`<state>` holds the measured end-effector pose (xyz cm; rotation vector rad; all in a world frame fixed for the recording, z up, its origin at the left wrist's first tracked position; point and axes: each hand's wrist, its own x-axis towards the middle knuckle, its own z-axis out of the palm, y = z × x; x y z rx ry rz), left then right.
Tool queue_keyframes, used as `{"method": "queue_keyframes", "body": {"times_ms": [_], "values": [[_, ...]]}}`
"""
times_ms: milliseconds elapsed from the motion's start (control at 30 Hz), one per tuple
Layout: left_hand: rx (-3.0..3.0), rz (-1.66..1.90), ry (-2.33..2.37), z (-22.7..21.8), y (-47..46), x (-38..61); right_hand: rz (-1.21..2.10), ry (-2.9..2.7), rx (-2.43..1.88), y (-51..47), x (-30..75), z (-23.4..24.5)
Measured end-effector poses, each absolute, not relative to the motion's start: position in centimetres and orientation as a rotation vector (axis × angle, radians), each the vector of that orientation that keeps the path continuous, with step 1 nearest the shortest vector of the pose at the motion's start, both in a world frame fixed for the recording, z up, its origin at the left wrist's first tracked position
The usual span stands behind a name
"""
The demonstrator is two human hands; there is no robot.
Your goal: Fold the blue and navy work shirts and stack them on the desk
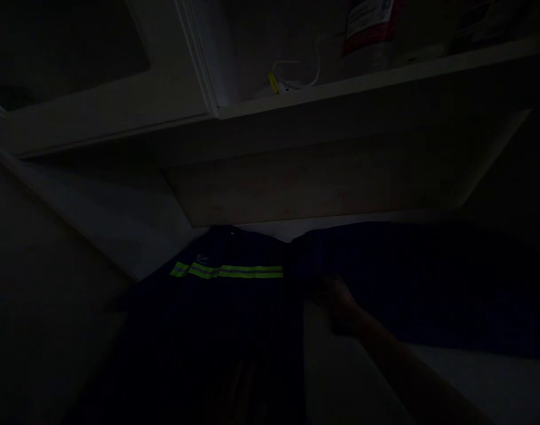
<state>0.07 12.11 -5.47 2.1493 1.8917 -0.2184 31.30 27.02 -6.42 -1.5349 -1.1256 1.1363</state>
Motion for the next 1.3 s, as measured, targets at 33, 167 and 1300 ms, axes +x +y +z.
{"method": "queue_keyframes", "body": {"times_ms": [33,167,1300], "values": [[2.131,-0.252,1.821,-4.7,12.2,-0.2,1.178,-1.068,-1.528,25.9,32.4,-6.5],[2.108,-0.173,1.668,-1.2,15.9,-0.8,0.814,-1.099,-1.659,22.6,34.4,-4.7],[2.606,-0.193,1.887,-6.9,46.8,2.2,0.4,-2.149,-1.75,31.1,27.7,-5.5]]}}
